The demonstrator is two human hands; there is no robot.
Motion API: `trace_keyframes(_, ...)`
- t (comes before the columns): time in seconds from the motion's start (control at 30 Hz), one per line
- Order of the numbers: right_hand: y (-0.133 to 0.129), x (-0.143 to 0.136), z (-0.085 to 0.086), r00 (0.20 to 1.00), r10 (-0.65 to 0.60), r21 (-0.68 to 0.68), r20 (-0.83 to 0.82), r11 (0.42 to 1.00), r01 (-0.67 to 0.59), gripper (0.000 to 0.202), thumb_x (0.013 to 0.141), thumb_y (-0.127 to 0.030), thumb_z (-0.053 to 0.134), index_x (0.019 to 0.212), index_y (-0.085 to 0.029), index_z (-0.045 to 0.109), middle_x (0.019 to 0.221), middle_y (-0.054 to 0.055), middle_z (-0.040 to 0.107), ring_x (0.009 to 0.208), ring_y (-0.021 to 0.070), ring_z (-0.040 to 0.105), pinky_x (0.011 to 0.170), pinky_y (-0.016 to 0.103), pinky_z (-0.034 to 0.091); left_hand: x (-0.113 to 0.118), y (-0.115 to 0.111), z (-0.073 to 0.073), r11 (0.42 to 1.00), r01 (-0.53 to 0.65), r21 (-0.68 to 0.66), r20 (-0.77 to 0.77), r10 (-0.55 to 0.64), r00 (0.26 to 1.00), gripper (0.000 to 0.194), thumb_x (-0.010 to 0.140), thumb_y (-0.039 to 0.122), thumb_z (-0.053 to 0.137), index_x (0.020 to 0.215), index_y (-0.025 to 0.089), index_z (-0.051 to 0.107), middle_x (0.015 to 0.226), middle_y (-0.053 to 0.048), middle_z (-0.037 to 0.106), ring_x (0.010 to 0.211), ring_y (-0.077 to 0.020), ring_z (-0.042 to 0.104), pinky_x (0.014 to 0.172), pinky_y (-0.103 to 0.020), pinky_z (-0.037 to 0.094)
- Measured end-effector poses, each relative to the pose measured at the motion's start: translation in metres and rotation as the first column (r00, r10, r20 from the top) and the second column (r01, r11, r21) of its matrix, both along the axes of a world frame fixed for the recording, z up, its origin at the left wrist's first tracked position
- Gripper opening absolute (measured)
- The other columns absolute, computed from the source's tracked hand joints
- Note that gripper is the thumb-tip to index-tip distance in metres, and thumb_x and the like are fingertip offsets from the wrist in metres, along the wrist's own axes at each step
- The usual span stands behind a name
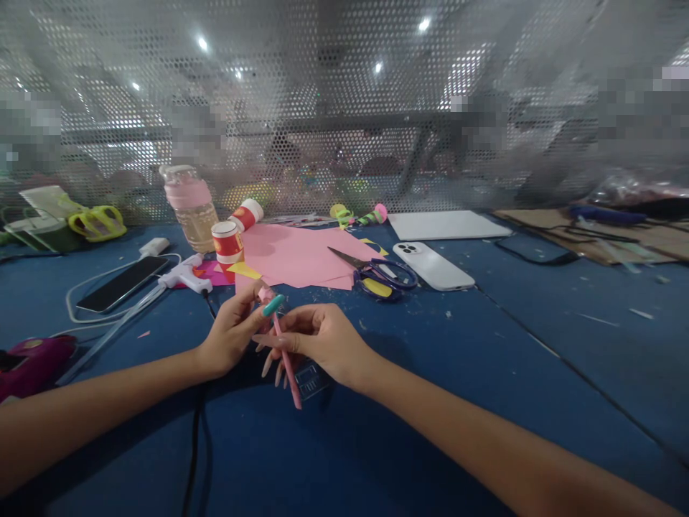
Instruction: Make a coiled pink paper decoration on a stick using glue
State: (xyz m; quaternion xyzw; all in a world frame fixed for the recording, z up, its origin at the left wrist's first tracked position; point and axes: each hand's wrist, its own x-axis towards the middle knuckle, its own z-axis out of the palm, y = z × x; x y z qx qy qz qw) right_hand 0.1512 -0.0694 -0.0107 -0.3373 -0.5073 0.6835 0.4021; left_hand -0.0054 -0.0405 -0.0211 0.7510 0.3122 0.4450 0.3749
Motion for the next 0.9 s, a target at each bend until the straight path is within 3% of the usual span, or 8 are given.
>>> trace_keyframes(0.43, 0.0000, -0.0005, -0.0027, 0.999, -0.012, 0.006, -0.047, 1.000, 0.012, 0.024, 0.055, -0.026, 0.078, 0.066, -0.012, 0.062, 0.054, -0.001, 0.065, 0.045, 0.0100, 0.061, 0.047, 0.021, 0.052, 0.0027, -0.0041, 0.0018, 0.997, 0.009, -0.073, 0.039, -0.006, 0.999, 0.025, 0.083, 0.039, 0.047, 0.071, 0.019, 0.041, 0.064, 0.004, 0.039, 0.053, -0.0078, 0.037, 0.047, -0.021, 0.031)
trace_keyframes(0.7, -0.0008, -0.0025, -0.0020, 1.000, -0.005, 0.019, -0.018, 1.000, 0.006, 0.022, 0.057, -0.028, 0.077, 0.065, -0.013, 0.062, 0.054, -0.002, 0.064, 0.045, 0.0102, 0.061, 0.047, 0.022, 0.053, 0.0015, -0.0045, 0.0004, 1.000, -0.010, 0.018, 0.041, 0.009, 0.999, 0.032, 0.086, 0.046, 0.037, 0.070, 0.019, 0.043, 0.065, 0.001, 0.042, 0.059, -0.0114, 0.039, 0.056, -0.026, 0.036)
trace_keyframes(0.9, -0.0003, -0.0018, -0.0034, 1.000, -0.019, 0.028, -0.004, 0.999, 0.019, 0.022, 0.057, -0.028, 0.077, 0.064, -0.014, 0.062, 0.054, -0.002, 0.064, 0.046, 0.0099, 0.060, 0.049, 0.022, 0.053, 0.0013, -0.0040, -0.0008, 1.000, -0.016, -0.009, -0.015, 0.016, 1.000, 0.023, 0.085, 0.038, 0.044, 0.073, 0.019, 0.042, 0.068, 0.002, 0.041, 0.060, -0.0105, 0.038, 0.054, -0.024, 0.033)
